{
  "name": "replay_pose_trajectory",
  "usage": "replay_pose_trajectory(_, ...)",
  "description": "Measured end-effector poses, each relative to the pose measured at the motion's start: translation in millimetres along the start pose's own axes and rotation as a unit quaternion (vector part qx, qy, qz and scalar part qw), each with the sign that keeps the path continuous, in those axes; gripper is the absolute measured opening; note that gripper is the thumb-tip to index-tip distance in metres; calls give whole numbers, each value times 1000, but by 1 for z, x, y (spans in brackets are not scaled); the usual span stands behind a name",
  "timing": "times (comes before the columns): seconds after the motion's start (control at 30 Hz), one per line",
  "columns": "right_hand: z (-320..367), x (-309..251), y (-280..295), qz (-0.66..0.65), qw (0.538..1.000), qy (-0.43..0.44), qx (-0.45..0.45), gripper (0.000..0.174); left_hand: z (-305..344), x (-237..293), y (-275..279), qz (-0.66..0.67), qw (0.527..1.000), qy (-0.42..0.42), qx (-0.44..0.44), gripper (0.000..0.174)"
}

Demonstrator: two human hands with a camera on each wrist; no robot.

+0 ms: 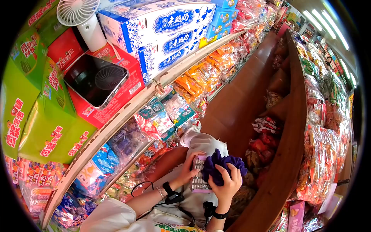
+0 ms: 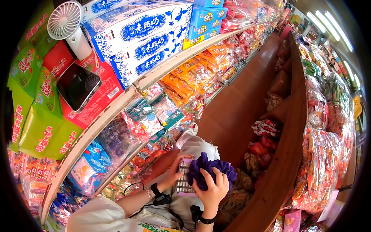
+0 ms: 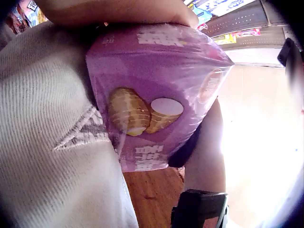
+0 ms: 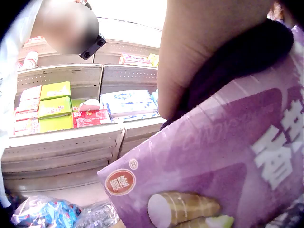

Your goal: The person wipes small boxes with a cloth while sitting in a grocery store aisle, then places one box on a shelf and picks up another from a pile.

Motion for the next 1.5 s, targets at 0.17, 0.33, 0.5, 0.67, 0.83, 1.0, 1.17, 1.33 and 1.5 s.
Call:
replay_pose_trajectory(0.17, 0, -1, -1, 15, 1000, 16, 0, 39, -1, -1, 1, -14, 1000, -11, 2, 75)
replay_pose_trajectory(0.33, -1, -1, -1, 15, 1000, 14, -3, 38, -2, 1, 2, -27, 1000, -13, 6, 73)
replay_pose_trajectory(0.5, 1, 2, 5, 12, 1000, -6, 2, 38, -6, 7, 7, -51, 998, -36, 16, 67)
replay_pose_trajectory(0.67, 3, 14, 15, -2, 998, -58, 35, 39, -8, 16, 9, -110, 992, -57, 16, 60)
replay_pose_trajectory(0.83, 4, 13, 16, 46, 992, -83, 81, 37, -5, 23, -1, -77, 996, -42, 26, 60)
replay_pose_trajectory(1.0, 1, -21, -7, 52, 998, -42, 1, 33, 7, 9, -14, -74, 995, -27, 58, 63)
replay_pose_trajectory(1.17, 0, -32, -21, 6, 999, -27, -45, 35, 17, -12, -8, 14, 997, 1, 79, 73)
replay_pose_trajectory(1.33, -3, -7, 2, -15, 997, -76, 3, 37, 7, 3, -6, -27, 999, -24, 33, 72)
replay_pose_trajectory(1.5, 7, 30, 24, 17, 986, -154, 67, 39, 2, 8, -9, -40, 999, -34, 3, 74)
Point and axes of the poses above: each hand's wrist, its own z-axis away from the middle knuckle, its own y-axis out of the back of the hand, x = y × z, the point moved 6 cm from there along -z, towards the middle knuckle, and after that the axes turned 15 degrees about -z, right-handed, at the moved point
